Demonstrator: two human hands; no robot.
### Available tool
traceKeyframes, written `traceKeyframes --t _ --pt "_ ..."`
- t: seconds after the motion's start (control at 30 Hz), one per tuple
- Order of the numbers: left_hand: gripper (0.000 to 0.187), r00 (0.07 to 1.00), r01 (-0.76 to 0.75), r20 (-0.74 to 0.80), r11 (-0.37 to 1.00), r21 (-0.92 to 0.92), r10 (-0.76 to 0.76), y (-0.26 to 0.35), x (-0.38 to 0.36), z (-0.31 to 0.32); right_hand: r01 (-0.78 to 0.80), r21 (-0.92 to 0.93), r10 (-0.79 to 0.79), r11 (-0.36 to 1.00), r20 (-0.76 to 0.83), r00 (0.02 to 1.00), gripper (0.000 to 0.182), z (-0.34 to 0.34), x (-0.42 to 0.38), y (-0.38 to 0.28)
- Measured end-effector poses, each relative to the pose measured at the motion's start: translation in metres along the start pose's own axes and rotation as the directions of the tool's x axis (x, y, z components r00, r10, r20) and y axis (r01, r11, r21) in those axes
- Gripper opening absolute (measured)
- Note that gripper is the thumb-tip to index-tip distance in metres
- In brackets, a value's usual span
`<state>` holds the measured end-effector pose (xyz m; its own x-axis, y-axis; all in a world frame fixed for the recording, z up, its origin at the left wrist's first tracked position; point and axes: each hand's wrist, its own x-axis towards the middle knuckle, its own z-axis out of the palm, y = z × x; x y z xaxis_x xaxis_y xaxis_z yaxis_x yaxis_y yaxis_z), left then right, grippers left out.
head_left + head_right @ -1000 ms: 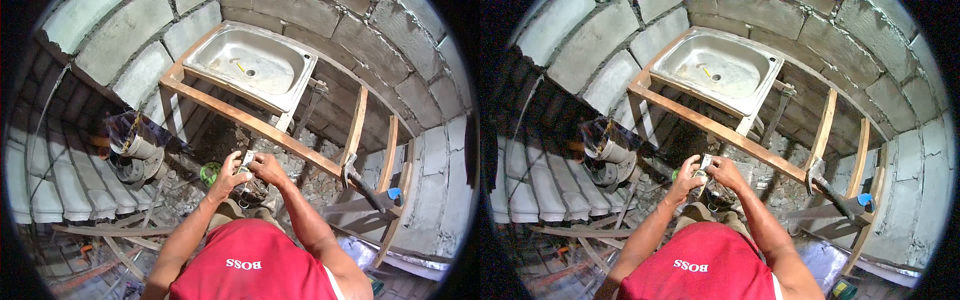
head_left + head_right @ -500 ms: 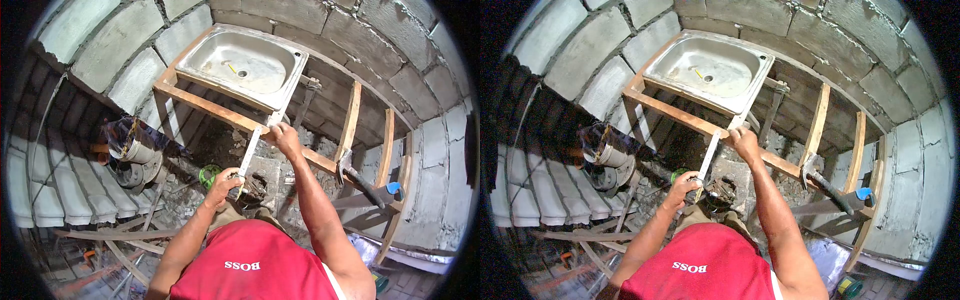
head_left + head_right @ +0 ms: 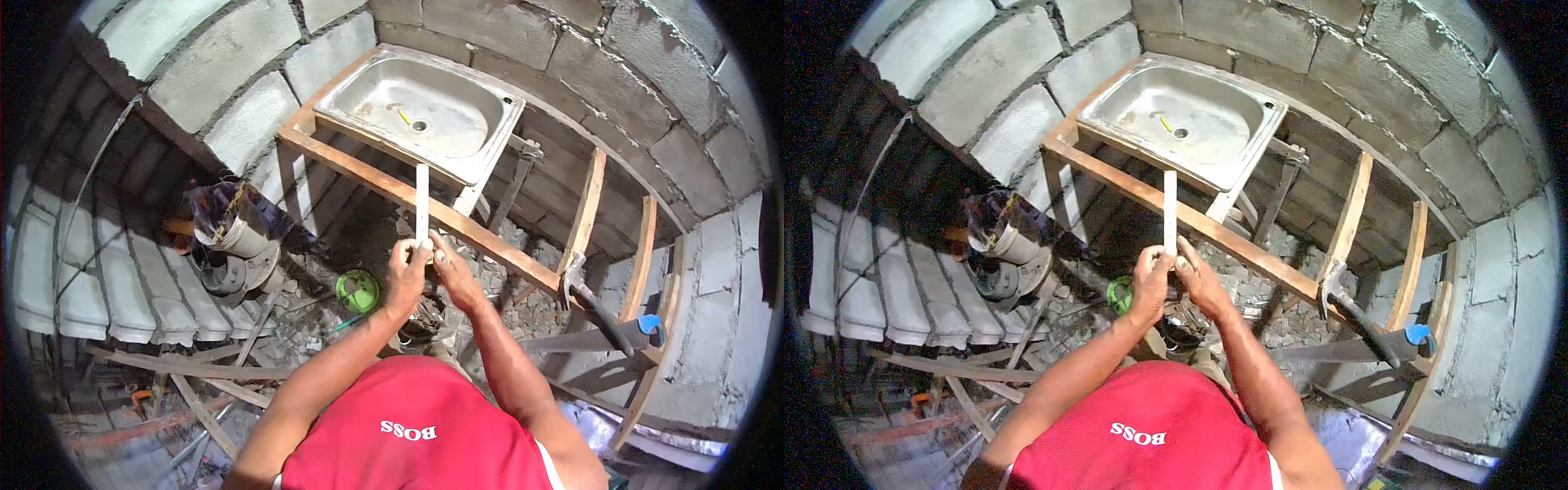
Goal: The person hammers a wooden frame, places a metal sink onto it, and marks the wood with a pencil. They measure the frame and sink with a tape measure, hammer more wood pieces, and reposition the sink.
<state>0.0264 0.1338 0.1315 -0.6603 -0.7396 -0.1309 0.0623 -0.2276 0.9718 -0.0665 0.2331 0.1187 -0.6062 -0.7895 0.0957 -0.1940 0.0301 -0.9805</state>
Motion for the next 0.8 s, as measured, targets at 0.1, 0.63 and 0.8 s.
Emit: traceKeyframes --t 0.1,0.63,0.8 --pt "0.035 1.0 -0.011 -0.012 0.99 0.14 0.013 0.003 0.004 0.011 -0.104 0.513 0.144 0.852 -0.038 0.989 0.07 0.027 -0.014 -0.013" --pt "0.053 0.886 0.307 -0.103 0.737 -0.602 -0.453 -0.036 0.247 -0.197 -0.209 -0.262 0.081 0.942 -0.427 0.901 0.073 -0.028 0.096 -0.093" --pt "0.024 0.978 -0.077 -0.202 0.993 -0.095 0.056 0.031 0.249 -0.172 -0.153 -0.441 -0.049 0.885 -0.413 0.909 0.068 -0.023 0.13 -0.071"
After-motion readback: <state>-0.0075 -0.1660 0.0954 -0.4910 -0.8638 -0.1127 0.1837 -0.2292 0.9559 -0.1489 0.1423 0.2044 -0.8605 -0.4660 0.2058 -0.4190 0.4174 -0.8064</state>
